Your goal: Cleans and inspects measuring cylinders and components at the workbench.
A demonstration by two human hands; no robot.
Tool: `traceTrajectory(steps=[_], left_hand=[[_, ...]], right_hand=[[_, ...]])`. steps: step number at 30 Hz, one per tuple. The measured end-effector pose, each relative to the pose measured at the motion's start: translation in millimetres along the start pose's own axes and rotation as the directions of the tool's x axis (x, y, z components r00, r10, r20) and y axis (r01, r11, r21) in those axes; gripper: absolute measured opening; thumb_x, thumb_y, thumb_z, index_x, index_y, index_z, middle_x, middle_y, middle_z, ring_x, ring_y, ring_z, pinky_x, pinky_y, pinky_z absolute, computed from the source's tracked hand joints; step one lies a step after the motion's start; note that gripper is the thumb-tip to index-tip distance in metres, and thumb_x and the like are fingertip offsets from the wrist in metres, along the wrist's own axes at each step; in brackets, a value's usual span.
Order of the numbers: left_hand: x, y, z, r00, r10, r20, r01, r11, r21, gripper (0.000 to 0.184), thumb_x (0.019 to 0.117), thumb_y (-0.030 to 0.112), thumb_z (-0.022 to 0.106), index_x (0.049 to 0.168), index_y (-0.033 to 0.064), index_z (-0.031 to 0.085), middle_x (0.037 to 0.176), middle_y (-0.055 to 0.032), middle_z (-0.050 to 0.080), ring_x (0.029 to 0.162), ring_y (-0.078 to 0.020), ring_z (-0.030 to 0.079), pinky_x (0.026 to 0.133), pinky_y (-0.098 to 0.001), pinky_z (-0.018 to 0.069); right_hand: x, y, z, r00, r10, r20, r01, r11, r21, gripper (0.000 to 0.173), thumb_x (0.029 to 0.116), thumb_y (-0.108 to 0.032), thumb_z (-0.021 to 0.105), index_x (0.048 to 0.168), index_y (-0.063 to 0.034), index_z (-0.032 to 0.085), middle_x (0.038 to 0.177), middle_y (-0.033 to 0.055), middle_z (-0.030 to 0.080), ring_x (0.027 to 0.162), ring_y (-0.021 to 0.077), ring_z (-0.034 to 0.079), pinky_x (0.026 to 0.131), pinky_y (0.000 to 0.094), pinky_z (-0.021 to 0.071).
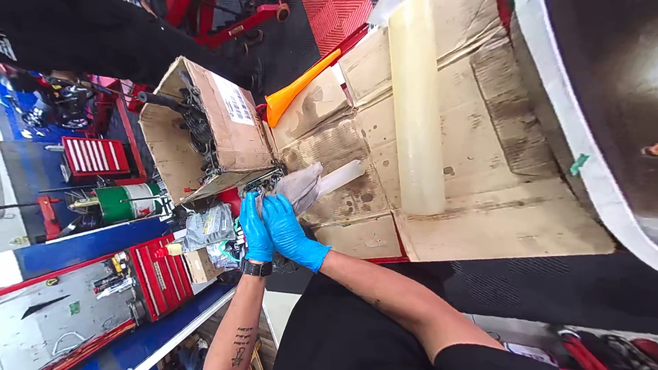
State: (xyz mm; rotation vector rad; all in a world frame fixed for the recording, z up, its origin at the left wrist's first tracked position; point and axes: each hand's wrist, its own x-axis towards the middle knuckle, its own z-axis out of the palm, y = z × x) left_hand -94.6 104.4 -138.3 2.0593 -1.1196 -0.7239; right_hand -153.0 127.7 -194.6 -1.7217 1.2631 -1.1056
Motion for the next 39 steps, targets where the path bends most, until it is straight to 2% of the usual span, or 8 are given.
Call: traceTrajectory(steps=[7, 10, 15, 18, 24, 28, 35, 39], left_hand=[[-9.3, -7.8, -2.1, 0.991, 0.132, 0.028, -0.133, 0.990, 0.036, 0.041, 0.1075, 0.019, 0.039, 0.131, -0.0088, 0.059, 0.132, -0.0204, 0.062, 0.124, -0.0198, 0.059, 0.110, -0.0345, 0.0452], [-9.1, -12.2, -0.7, 0.949, 0.312, 0.048, -0.315, 0.944, 0.096, 0.040, 0.1016, 0.016, 0.045, 0.127, -0.0072, 0.065, 0.130, -0.0222, 0.065, 0.125, -0.0252, 0.061, 0.111, -0.0389, 0.0461], [1.1, 10.6, 2.7, 0.994, 0.107, 0.021, -0.109, 0.986, 0.127, 0.041, 0.1070, 0.026, 0.045, 0.133, 0.0009, 0.064, 0.133, -0.0154, 0.066, 0.128, -0.0225, 0.060, 0.113, -0.0431, 0.0439], [4.8, 23.4, 7.4, 1.000, 0.010, 0.017, -0.012, 0.992, 0.124, 0.045, 0.1076, 0.033, 0.045, 0.138, 0.0030, 0.061, 0.137, -0.0146, 0.063, 0.132, -0.0240, 0.057, 0.114, -0.0470, 0.0421], [0.0, 33.9, -22.7, 0.992, 0.085, 0.095, -0.069, 0.985, -0.159, 0.055, 0.1099, 0.031, 0.030, 0.149, -0.0059, 0.042, 0.147, -0.0212, 0.053, 0.134, -0.0245, 0.054, 0.111, -0.0398, 0.0447], [-5.2, -5.0, -30.6, 0.876, 0.235, 0.421, -0.198, 0.972, -0.130, 0.066, 0.0927, 0.035, 0.067, 0.144, -0.0028, 0.050, 0.143, -0.0166, 0.057, 0.131, -0.0204, 0.056, 0.110, -0.0378, 0.0472], [-15.7, 58.0, 23.8, 0.671, 0.556, 0.491, -0.283, 0.804, -0.523, 0.065, 0.0713, 0.015, 0.091, 0.123, -0.0080, 0.061, 0.114, -0.0061, 0.073, 0.108, -0.0033, 0.066, 0.101, -0.0242, 0.0534], [-30.9, 71.4, 54.9, 0.878, 0.373, 0.299, -0.293, 0.915, -0.278, 0.052, 0.0684, 0.018, 0.087, 0.111, -0.0049, 0.070, 0.099, -0.0112, 0.076, 0.095, -0.0158, 0.073, 0.091, -0.0390, 0.0599]], right_hand=[[26.9, 13.5, -25.0, 0.947, -0.123, 0.296, 0.144, 0.988, -0.049, 0.019, 0.0944, -0.008, 0.057, 0.100, 0.0033, 0.072, 0.095, 0.0205, 0.072, 0.093, 0.0384, 0.070, 0.087, 0.0531, 0.0532], [70.4, 15.1, -54.4, 0.644, -0.085, 0.761, 0.086, 0.996, 0.039, 0.034, 0.0837, -0.022, 0.074, 0.105, 0.0030, 0.068, 0.103, 0.0239, 0.068, 0.100, 0.0438, 0.065, 0.081, 0.0646, 0.0485], [30.9, 8.1, -25.5, 0.980, -0.100, 0.171, 0.115, 0.990, -0.081, 0.023, 0.0902, -0.011, 0.063, 0.103, 0.0046, 0.073, 0.096, 0.0195, 0.073, 0.094, 0.0360, 0.071, 0.090, 0.0522, 0.0540], [20.5, 4.4, -10.7, 0.993, -0.076, -0.085, 0.063, 0.987, -0.145, 0.023, 0.0896, -0.008, 0.063, 0.106, 0.0038, 0.074, 0.100, 0.0180, 0.074, 0.099, 0.0343, 0.070, 0.096, 0.0491, 0.0530], [47.2, 13.0, -98.1, 0.989, -0.122, 0.083, 0.106, 0.980, 0.171, 0.054, 0.0742, -0.026, 0.084, 0.115, 0.0071, 0.070, 0.113, 0.0233, 0.072, 0.110, 0.0368, 0.069, 0.100, 0.0543, 0.0517], [72.4, 5.7, -170.7, 0.981, -0.080, 0.179, -0.048, 0.787, 0.615, 0.067, 0.0728, -0.017, 0.088, 0.128, 0.0059, 0.059, 0.119, 0.0045, 0.072, 0.113, 0.0010, 0.064, 0.103, 0.0213, 0.0520], [84.3, -21.1, -207.5, 0.944, -0.184, 0.275, -0.093, 0.649, 0.755, 0.051, 0.0733, -0.009, 0.085, 0.120, -0.0052, 0.065, 0.111, -0.0073, 0.073, 0.106, -0.0025, 0.066, 0.096, 0.0198, 0.0546], [86.9, -34.9, -195.6, 0.962, 0.272, 0.030, -0.204, 0.638, 0.742, 0.056, 0.0786, -0.004, 0.082, 0.128, 0.0040, 0.056, 0.113, 0.0103, 0.071, 0.104, 0.0156, 0.069, 0.093, 0.0344, 0.0598]])
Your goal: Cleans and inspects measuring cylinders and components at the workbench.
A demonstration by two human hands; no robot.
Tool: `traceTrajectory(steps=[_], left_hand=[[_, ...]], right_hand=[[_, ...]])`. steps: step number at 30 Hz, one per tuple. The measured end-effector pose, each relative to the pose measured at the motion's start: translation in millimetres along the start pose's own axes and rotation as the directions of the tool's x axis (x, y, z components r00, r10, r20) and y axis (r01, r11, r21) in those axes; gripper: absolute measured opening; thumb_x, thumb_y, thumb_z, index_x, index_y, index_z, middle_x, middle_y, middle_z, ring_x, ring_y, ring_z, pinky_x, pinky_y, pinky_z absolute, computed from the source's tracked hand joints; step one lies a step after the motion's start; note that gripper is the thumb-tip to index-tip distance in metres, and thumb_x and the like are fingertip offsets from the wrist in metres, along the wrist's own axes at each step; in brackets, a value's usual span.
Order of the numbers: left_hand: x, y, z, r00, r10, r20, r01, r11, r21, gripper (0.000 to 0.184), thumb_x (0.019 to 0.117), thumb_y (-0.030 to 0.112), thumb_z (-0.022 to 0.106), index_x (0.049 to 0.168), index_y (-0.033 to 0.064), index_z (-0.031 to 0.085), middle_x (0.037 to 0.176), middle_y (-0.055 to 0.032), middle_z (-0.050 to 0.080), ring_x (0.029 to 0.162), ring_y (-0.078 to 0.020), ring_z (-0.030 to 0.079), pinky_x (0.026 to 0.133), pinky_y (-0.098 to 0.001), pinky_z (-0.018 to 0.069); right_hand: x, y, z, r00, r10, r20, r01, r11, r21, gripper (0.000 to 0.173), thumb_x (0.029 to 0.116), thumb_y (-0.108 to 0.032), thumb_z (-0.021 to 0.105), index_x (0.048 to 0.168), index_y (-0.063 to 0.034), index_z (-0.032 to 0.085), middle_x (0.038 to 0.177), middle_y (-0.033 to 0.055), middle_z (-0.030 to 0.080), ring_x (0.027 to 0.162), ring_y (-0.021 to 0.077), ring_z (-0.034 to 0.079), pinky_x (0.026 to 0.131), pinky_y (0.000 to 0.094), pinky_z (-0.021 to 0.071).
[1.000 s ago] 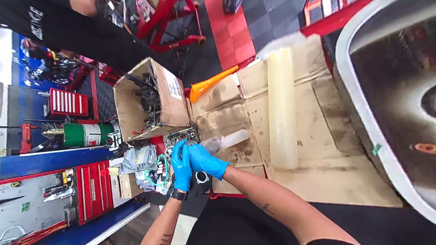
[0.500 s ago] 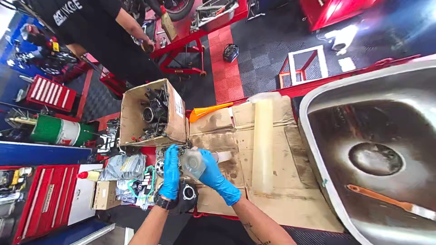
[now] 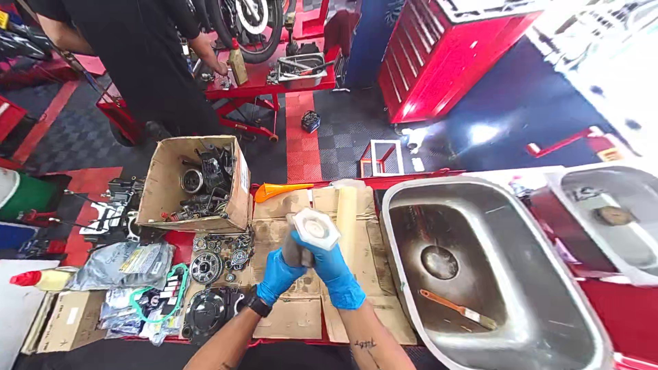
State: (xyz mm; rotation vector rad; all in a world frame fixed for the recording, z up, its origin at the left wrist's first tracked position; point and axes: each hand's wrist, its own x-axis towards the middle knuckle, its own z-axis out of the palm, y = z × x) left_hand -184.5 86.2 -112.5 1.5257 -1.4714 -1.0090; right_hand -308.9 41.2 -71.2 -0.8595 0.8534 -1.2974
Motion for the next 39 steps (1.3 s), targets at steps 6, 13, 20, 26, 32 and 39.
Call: traceTrajectory(steps=[6, 13, 20, 26, 32, 39], left_hand=[[-6.6, 6.3, 33.4, 0.984, 0.074, -0.161, -0.057, 0.992, 0.109, 0.042, 0.0763, 0.023, 0.078, 0.108, -0.0042, 0.073, 0.095, -0.0140, 0.076, 0.088, -0.0230, 0.075, 0.082, -0.0468, 0.0613], [-10.4, 43.1, -6.2, 0.906, 0.123, 0.404, 0.169, 0.772, -0.613, 0.065, 0.0679, 0.003, 0.089, 0.127, 0.0054, 0.062, 0.116, 0.0002, 0.073, 0.110, -0.0102, 0.067, 0.101, -0.0332, 0.0551], [-6.3, 32.3, -2.2, 0.993, -0.048, -0.110, 0.042, 0.997, -0.059, 0.098, 0.0770, 0.046, 0.085, 0.151, 0.0000, 0.041, 0.139, -0.0166, 0.059, 0.124, -0.0250, 0.060, 0.104, -0.0458, 0.0523], [-35.9, 33.7, -13.2, 0.987, 0.062, -0.149, -0.039, 0.988, 0.148, 0.065, 0.0871, 0.046, 0.076, 0.133, 0.0015, 0.061, 0.128, -0.0142, 0.067, 0.121, -0.0247, 0.063, 0.106, -0.0456, 0.0512], [-0.2, 52.8, 1.9, 0.939, 0.007, 0.344, 0.220, 0.757, -0.615, 0.024, 0.0766, 0.004, 0.079, 0.099, 0.0019, 0.070, 0.083, -0.0045, 0.073, 0.076, -0.0136, 0.070, 0.075, -0.0324, 0.0606], [-11.0, 56.7, 12.4, 0.995, -0.102, -0.010, 0.101, 0.993, -0.063, 0.042, 0.0800, 0.029, 0.083, 0.112, 0.0038, 0.070, 0.094, -0.0099, 0.074, 0.088, -0.0200, 0.072, 0.084, -0.0418, 0.0600]], right_hand=[[-8.6, -18.7, 19.8, 0.965, -0.075, -0.251, 0.014, 0.971, -0.237, 0.066, 0.0775, -0.007, 0.085, 0.133, 0.0070, 0.052, 0.114, 0.0111, 0.070, 0.105, 0.0116, 0.070, 0.095, 0.0284, 0.0591], [1.5, -59.0, -7.1, 0.969, 0.059, 0.239, -0.078, 0.994, 0.071, 0.039, 0.0807, -0.006, 0.078, 0.117, -0.0025, 0.064, 0.101, 0.0054, 0.075, 0.093, 0.0134, 0.072, 0.085, 0.0332, 0.0617], [20.4, -61.2, -4.0, 0.999, 0.010, -0.035, -0.016, 0.982, -0.187, 0.051, 0.0865, -0.010, 0.080, 0.130, 0.0008, 0.056, 0.104, 0.0085, 0.072, 0.087, 0.0120, 0.070, 0.079, 0.0288, 0.0609], [30.6, -71.7, -19.6, 0.979, 0.203, 0.022, -0.197, 0.969, -0.150, 0.035, 0.0989, -0.023, 0.069, 0.127, -0.0052, 0.059, 0.084, 0.0056, 0.068, 0.062, 0.0111, 0.061, 0.056, 0.0276, 0.0547], [15.7, -75.8, -18.9, 0.937, 0.118, 0.328, -0.180, 0.970, 0.166, 0.029, 0.0906, -0.015, 0.066, 0.119, -0.0094, 0.062, 0.102, 0.0049, 0.074, 0.092, 0.0128, 0.072, 0.082, 0.0338, 0.0618], [-3.4, -98.3, -11.9, 0.999, -0.012, 0.045, -0.010, 0.881, 0.472, 0.049, 0.1123, -0.041, 0.025, 0.135, -0.0101, 0.056, 0.123, 0.0083, 0.069, 0.116, 0.0173, 0.066, 0.100, 0.0428, 0.0561]])
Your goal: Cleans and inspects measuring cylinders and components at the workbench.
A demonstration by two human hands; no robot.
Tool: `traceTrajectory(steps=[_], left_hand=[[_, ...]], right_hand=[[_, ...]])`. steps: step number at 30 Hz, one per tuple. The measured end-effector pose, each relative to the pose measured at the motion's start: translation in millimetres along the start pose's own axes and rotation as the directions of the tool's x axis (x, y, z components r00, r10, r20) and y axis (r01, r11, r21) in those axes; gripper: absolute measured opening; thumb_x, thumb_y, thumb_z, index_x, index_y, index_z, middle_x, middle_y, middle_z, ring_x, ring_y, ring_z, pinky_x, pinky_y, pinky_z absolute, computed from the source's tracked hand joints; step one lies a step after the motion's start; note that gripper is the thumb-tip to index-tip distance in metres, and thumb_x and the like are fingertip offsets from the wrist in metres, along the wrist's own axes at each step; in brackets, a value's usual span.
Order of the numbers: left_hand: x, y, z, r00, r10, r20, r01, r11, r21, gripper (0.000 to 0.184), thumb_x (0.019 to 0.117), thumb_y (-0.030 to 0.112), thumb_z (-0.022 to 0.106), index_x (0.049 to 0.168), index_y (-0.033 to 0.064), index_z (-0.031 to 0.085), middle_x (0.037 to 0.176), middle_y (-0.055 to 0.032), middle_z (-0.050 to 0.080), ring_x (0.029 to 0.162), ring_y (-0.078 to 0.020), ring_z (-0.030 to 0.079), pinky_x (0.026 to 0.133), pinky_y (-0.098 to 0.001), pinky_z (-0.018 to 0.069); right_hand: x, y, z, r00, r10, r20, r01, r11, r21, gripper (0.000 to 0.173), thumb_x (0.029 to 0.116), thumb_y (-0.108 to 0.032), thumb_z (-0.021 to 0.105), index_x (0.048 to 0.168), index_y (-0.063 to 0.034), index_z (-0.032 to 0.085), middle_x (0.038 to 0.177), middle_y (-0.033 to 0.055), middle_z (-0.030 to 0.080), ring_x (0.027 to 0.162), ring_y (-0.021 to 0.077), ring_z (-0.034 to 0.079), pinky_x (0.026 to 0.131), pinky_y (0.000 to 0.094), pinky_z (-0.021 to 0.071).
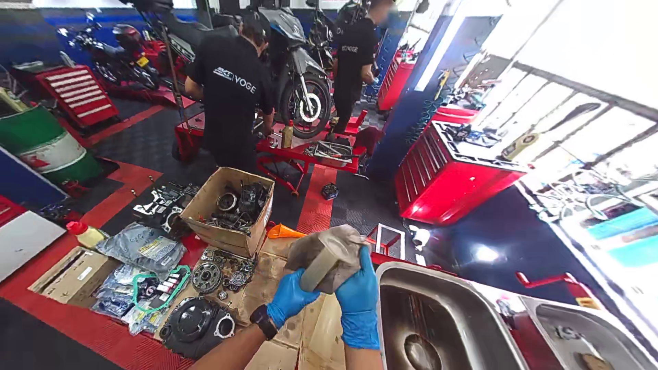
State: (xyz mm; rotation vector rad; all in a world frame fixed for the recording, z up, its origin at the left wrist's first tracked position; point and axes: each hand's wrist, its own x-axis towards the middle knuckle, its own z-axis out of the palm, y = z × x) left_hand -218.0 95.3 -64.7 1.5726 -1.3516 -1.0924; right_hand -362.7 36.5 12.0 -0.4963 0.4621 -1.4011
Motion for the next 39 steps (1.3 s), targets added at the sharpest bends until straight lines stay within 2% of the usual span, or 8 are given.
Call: traceTrajectory(steps=[4, 10, 16, 20, 24, 29, 33, 39], left_hand=[[-15.1, -16.9, 15.7, 0.984, 0.090, -0.157, -0.013, 0.901, 0.435, 0.042, 0.0866, 0.033, 0.075, 0.116, 0.0031, 0.070, 0.098, -0.0162, 0.075, 0.093, -0.0320, 0.074, 0.085, -0.0544, 0.0585], [-21.4, -0.4, -13.5, 0.942, 0.239, 0.236, -0.246, 0.969, -0.003, 0.042, 0.0788, 0.027, 0.085, 0.108, -0.0009, 0.072, 0.095, -0.0099, 0.075, 0.089, -0.0138, 0.072, 0.087, -0.0369, 0.0595], [-31.4, 31.7, 0.8, 0.981, 0.181, -0.071, -0.176, 0.982, 0.069, 0.038, 0.0756, 0.026, 0.084, 0.102, 0.0003, 0.074, 0.094, -0.0089, 0.076, 0.092, -0.0141, 0.072, 0.091, -0.0380, 0.0579], [-28.0, 22.3, -2.0, 0.948, 0.317, -0.032, -0.311, 0.942, 0.128, 0.038, 0.0719, 0.033, 0.087, 0.091, 0.0022, 0.075, 0.087, -0.0095, 0.075, 0.086, -0.0164, 0.073, 0.084, -0.0421, 0.0597], [-24.9, 19.9, -27.9, 0.845, 0.476, 0.243, -0.500, 0.865, 0.042, 0.041, 0.0713, 0.029, 0.088, 0.097, 0.0003, 0.075, 0.091, -0.0083, 0.076, 0.089, -0.0105, 0.072, 0.084, -0.0340, 0.0591], [-28.2, 6.4, -34.0, 0.791, 0.385, 0.476, -0.501, 0.854, 0.142, 0.055, 0.0716, 0.031, 0.087, 0.111, -0.0029, 0.070, 0.104, -0.0161, 0.074, 0.101, -0.0250, 0.071, 0.092, -0.0487, 0.0564], [-36.3, 15.1, -15.6, 0.902, 0.359, 0.241, -0.412, 0.881, 0.231, 0.043, 0.0745, 0.032, 0.083, 0.103, 0.0002, 0.075, 0.087, -0.0156, 0.075, 0.084, -0.0298, 0.074, 0.078, -0.0551, 0.0574], [-25.8, 0.2, 4.8, 0.723, 0.657, -0.214, -0.489, 0.705, 0.514, 0.029, 0.0702, 0.028, 0.074, 0.089, 0.0050, 0.074, 0.079, -0.0090, 0.074, 0.073, -0.0248, 0.074, 0.064, -0.0476, 0.0598]], right_hand=[[-1.4, -11.0, -1.7, 0.988, 0.079, -0.135, -0.096, 0.988, -0.124, 0.026, 0.1082, -0.020, 0.043, 0.121, -0.0047, 0.061, 0.105, 0.0097, 0.072, 0.095, 0.0165, 0.072, 0.082, 0.0368, 0.0621], [-21.5, -11.4, 6.1, 0.966, 0.257, 0.012, -0.239, 0.915, -0.326, 0.027, 0.0809, 0.007, 0.063, 0.107, -0.0003, 0.065, 0.093, 0.0129, 0.075, 0.083, 0.0176, 0.074, 0.074, 0.0348, 0.0637], [-45.5, 8.8, 17.4, 0.990, -0.037, -0.137, -0.008, 0.950, -0.312, 0.019, 0.0984, -0.004, 0.051, 0.110, -0.0009, 0.067, 0.102, 0.0100, 0.073, 0.095, 0.0164, 0.071, 0.085, 0.0359, 0.0606], [-59.5, -12.6, 5.2, 0.998, 0.060, 0.027, -0.053, 0.979, -0.196, 0.079, 0.1071, -0.062, 0.015, 0.118, -0.0061, 0.070, 0.113, 0.0122, 0.074, 0.108, 0.0202, 0.071, 0.095, 0.0424, 0.0585], [-64.9, -22.2, -24.7, 0.966, 0.165, 0.197, -0.133, 0.977, -0.169, 0.035, 0.1061, -0.026, 0.040, 0.114, -0.0112, 0.071, 0.111, 0.0064, 0.074, 0.106, 0.0147, 0.070, 0.095, 0.0370, 0.0585], [-45.9, -45.2, -20.5, 0.784, 0.384, 0.487, 0.286, 0.474, -0.833, 0.029, 0.1072, -0.016, 0.049, 0.122, -0.0015, 0.070, 0.114, 0.0029, 0.072, 0.101, 0.0032, 0.066, 0.093, 0.0250, 0.0551], [-50.7, -36.0, -8.7, 0.941, 0.193, 0.277, 0.243, 0.183, -0.953, 0.034, 0.1094, -0.023, 0.044, 0.096, -0.0038, 0.069, 0.084, 0.0020, 0.064, 0.081, 0.0064, 0.061, 0.077, 0.0279, 0.0505], [-69.8, -3.9, 5.3, 0.989, -0.094, -0.112, -0.037, 0.584, -0.811, 0.037, 0.1112, -0.023, 0.042, 0.103, -0.0037, 0.072, 0.091, 0.0044, 0.071, 0.087, 0.0084, 0.069, 0.082, 0.0278, 0.0580]])
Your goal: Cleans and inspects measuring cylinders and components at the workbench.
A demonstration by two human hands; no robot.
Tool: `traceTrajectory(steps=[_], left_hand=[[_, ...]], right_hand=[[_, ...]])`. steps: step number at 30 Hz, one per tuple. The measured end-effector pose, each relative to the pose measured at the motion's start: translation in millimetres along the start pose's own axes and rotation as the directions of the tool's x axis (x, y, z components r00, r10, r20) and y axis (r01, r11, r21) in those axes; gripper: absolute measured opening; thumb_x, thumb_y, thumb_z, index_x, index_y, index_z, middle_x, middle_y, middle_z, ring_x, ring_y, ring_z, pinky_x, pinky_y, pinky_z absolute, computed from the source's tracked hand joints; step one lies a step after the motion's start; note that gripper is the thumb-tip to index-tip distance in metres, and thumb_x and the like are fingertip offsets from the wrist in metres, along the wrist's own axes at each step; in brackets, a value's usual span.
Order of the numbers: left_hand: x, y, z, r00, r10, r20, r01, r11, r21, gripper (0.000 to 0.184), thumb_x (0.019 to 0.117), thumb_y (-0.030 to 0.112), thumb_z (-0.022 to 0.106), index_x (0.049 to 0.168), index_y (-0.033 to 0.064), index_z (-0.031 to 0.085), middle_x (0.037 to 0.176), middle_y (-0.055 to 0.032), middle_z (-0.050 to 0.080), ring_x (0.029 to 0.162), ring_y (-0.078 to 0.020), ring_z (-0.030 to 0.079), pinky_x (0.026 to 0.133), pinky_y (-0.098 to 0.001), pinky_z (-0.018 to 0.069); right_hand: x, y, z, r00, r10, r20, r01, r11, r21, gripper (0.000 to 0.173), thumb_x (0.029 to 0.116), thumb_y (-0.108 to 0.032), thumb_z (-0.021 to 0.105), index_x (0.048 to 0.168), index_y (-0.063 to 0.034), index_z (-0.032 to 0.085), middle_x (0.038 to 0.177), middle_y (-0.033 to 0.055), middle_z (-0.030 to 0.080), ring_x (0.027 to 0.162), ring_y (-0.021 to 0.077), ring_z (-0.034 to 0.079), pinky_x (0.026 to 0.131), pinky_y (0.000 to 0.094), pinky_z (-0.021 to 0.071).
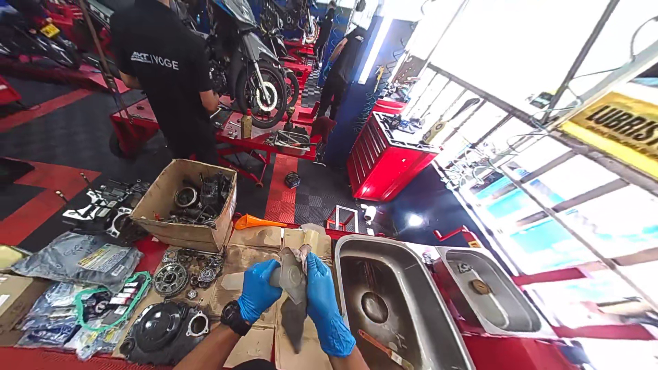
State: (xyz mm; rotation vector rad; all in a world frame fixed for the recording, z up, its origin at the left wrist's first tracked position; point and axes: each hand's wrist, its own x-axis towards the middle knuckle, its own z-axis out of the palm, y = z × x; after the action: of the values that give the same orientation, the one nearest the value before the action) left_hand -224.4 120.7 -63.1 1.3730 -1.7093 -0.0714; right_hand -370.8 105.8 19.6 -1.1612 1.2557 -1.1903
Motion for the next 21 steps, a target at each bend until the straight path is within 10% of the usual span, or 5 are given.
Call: traceTrajectory(steps=[5, 10, 15, 21], left_hand=[[9.8, 6.2, -23.9, 0.934, -0.006, 0.358, 0.151, 0.914, -0.378, 0.045, 0.0727, 0.028, 0.085, 0.102, -0.0031, 0.072, 0.093, -0.0137, 0.076, 0.090, -0.0223, 0.074, 0.083, -0.0465, 0.0596], [29.8, -0.1, -7.3, 0.993, -0.115, 0.027, 0.117, 0.987, -0.108, 0.036, 0.0759, 0.031, 0.076, 0.094, 0.0003, 0.075, 0.082, -0.0138, 0.075, 0.077, -0.0302, 0.075, 0.067, -0.0550, 0.0593], [33.6, -4.5, -22.6, 0.902, -0.189, 0.388, 0.308, 0.911, -0.274, 0.040, 0.0761, 0.033, 0.081, 0.100, 0.0014, 0.074, 0.092, -0.0123, 0.076, 0.092, -0.0248, 0.074, 0.084, -0.0521, 0.0581], [33.9, -5.4, 4.4, 0.981, -0.118, -0.155, 0.124, 0.992, 0.030, 0.037, 0.0819, 0.038, 0.070, 0.089, 0.0020, 0.073, 0.081, -0.0129, 0.074, 0.077, -0.0281, 0.074, 0.069, -0.0498, 0.0597]], right_hand=[[32.6, -14.1, -17.5, 0.876, -0.087, 0.474, 0.236, 0.935, -0.265, 0.035, 0.1083, -0.026, 0.043, 0.088, -0.0080, 0.066, 0.078, -0.0011, 0.060, 0.076, 0.0060, 0.060, 0.073, 0.0283, 0.0503], [14.8, -7.6, 21.9, 0.999, 0.035, 0.009, -0.035, 0.999, 0.039, 0.038, 0.1119, -0.024, 0.038, 0.111, -0.0029, 0.070, 0.098, 0.0054, 0.071, 0.093, 0.0082, 0.068, 0.086, 0.0291, 0.0571], [43.2, -2.5, 5.0, 0.952, 0.034, 0.305, 0.001, 0.993, -0.114, 0.037, 0.1107, -0.025, 0.038, 0.105, -0.0049, 0.069, 0.093, 0.0024, 0.069, 0.089, 0.0074, 0.067, 0.083, 0.0303, 0.0572], [12.4, -4.0, 34.9, 0.999, 0.009, -0.045, -0.009, 1.000, -0.001, 0.040, 0.1122, -0.022, 0.034, 0.115, 0.0001, 0.068, 0.104, 0.0073, 0.069, 0.099, 0.0082, 0.066, 0.091, 0.0284, 0.0545]])
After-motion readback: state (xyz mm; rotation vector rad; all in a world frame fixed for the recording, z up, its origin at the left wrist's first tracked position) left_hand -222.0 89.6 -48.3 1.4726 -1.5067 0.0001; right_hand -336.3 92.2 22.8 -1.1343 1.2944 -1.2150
